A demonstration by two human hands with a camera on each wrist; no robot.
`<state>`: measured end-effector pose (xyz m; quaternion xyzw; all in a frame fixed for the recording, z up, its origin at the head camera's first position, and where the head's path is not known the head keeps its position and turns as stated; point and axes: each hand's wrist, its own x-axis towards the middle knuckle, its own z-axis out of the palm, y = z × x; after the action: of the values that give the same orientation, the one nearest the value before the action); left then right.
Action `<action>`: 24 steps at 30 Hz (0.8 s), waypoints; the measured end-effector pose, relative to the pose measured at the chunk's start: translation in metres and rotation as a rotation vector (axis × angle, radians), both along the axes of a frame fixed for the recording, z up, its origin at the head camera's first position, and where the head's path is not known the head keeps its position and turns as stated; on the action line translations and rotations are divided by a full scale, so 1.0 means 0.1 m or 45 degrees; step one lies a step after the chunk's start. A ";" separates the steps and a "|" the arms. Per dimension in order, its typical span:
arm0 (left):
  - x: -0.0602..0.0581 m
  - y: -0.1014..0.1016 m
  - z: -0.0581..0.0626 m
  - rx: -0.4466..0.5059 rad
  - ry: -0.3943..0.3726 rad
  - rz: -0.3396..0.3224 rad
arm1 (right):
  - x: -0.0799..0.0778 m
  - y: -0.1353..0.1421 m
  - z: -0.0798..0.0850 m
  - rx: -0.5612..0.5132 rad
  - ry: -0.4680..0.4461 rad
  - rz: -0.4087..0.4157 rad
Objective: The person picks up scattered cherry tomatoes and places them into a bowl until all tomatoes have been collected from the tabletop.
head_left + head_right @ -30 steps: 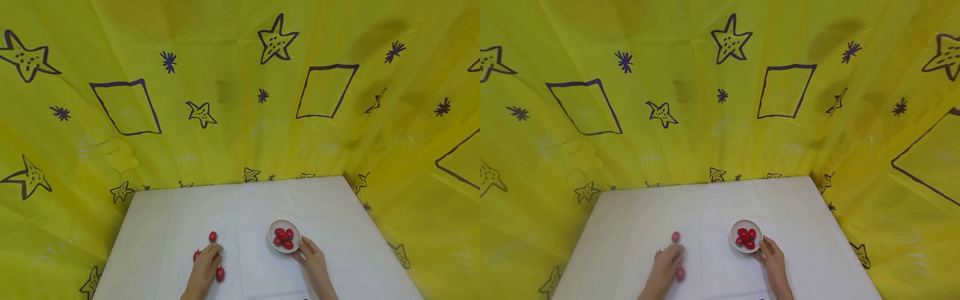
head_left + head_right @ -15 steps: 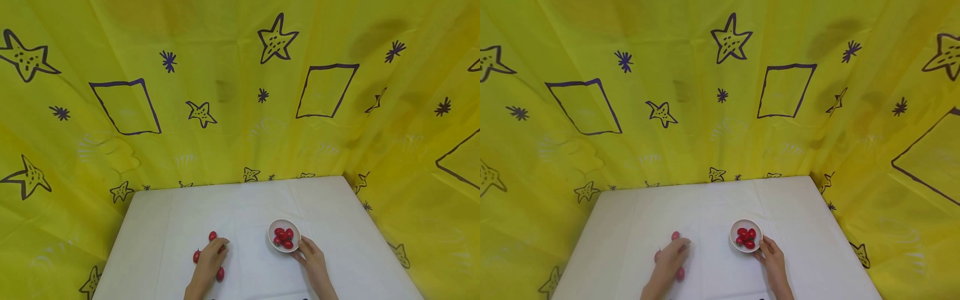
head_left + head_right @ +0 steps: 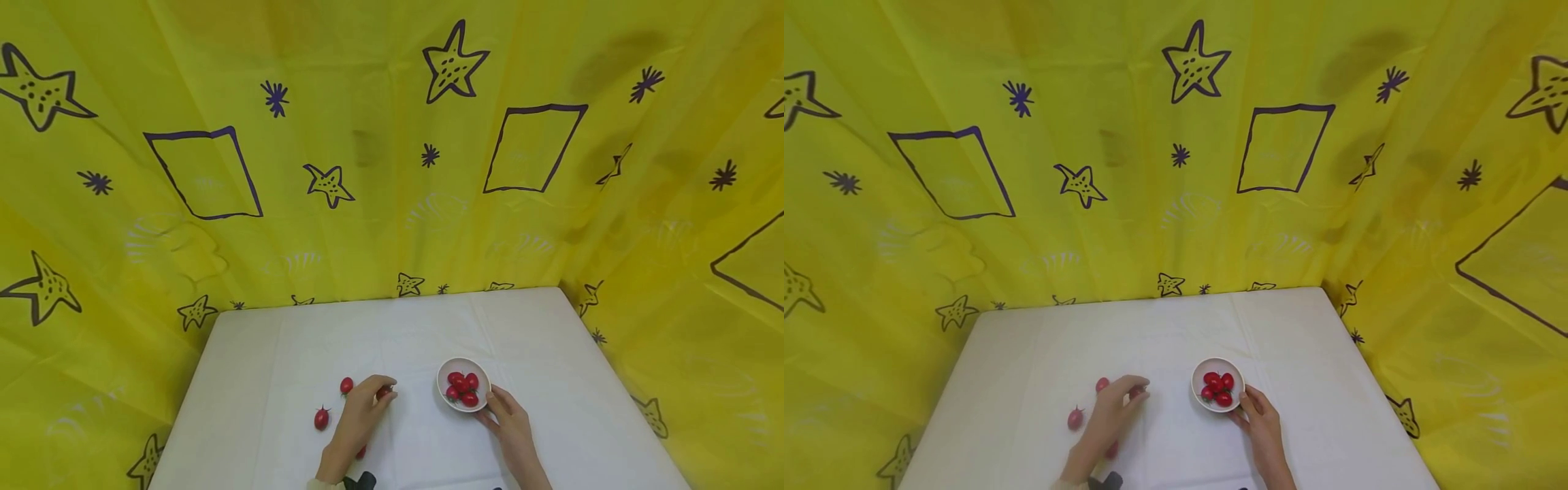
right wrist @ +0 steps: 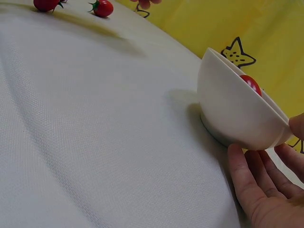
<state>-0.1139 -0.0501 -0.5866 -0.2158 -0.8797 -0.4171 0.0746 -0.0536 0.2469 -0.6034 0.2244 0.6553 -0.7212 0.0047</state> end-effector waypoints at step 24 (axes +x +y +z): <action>-0.22 0.61 0.30 0.165 0.077 -0.219 | -0.02 0.03 -0.02 0.044 -0.048 0.027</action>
<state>-0.1358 0.0105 -0.5566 -0.2975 -0.8266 -0.4712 0.0787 -0.0554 0.2500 -0.6054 0.2312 0.6699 -0.7053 0.0207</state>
